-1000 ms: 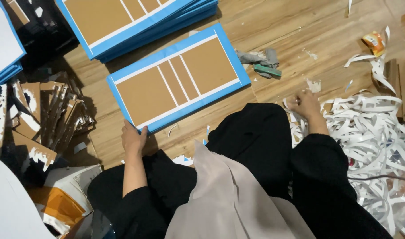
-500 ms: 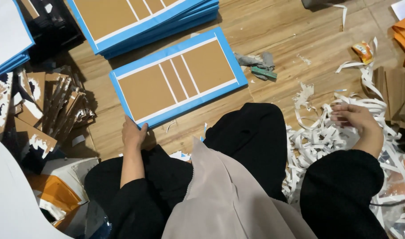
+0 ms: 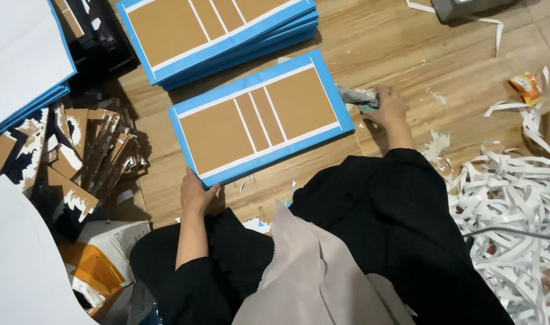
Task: Assembling paper folders by manually aligning paper sheets onto cardboard covers, applying glue, and smoothing them out.
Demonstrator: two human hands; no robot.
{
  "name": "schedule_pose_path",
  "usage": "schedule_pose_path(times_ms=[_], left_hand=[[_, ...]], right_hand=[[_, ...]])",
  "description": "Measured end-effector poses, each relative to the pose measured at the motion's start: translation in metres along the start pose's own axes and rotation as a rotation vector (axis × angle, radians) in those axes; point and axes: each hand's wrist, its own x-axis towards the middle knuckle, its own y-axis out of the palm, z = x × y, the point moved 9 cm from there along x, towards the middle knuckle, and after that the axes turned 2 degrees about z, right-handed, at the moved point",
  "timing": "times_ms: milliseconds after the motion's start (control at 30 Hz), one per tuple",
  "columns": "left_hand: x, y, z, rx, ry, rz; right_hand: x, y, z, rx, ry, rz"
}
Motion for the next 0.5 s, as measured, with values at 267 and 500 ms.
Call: schedule_pose_path(times_ms=[267, 500], left_hand=[[0.008, 0.002, 0.003, 0.028, -0.019, 0.018], [0.024, 0.014, 0.019, 0.077, 0.008, -0.009]], right_hand=[[0.021, 0.041, -0.057, -0.312, 0.149, -0.04], [-0.023, 0.005, -0.147, -0.267, 0.346, 0.001]])
